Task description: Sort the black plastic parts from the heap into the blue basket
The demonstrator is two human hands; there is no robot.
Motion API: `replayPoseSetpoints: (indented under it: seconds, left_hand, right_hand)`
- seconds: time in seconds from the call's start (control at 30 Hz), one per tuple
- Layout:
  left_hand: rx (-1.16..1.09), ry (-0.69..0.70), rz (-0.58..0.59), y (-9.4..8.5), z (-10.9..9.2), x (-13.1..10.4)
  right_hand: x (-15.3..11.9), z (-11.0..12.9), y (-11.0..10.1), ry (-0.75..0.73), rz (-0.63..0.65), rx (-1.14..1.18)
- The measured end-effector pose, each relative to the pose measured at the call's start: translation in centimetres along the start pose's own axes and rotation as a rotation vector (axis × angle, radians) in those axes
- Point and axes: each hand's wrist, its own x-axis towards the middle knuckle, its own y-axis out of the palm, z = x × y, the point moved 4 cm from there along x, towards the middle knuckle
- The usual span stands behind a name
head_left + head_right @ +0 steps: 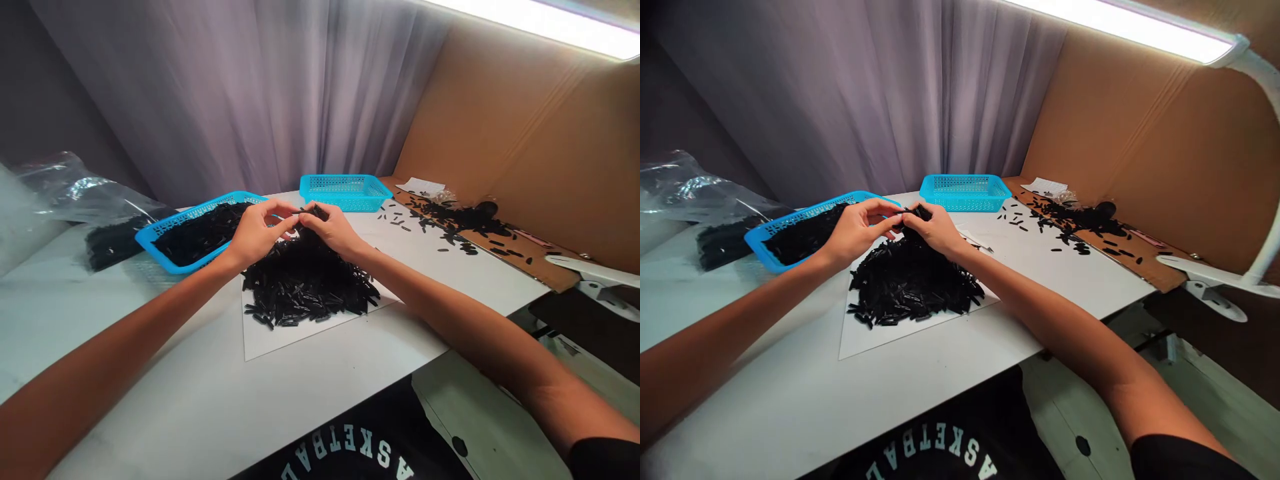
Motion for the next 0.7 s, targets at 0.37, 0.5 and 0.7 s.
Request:
replayPoseSetpoints:
  seconds: [0.37, 0.5, 0.7]
  left_hand:
    - [0.071, -0.038, 0.069, -1.3, 0.0, 0.6]
    - [0.081, -0.05, 0.083, -1.3, -0.2, 0.5]
    - [0.094, -0.039, 0.083, -1.2, -0.7, 0.4]
  right_hand:
    - [-0.5, 0.6, -1.0, -0.073, 0.348, -0.299]
    - [-0.5, 1.0, -1.3, -0.078, 0.295, -0.275]
    - [-0.5, 0.9, -1.8, -0.051, 0.129, -0.061]
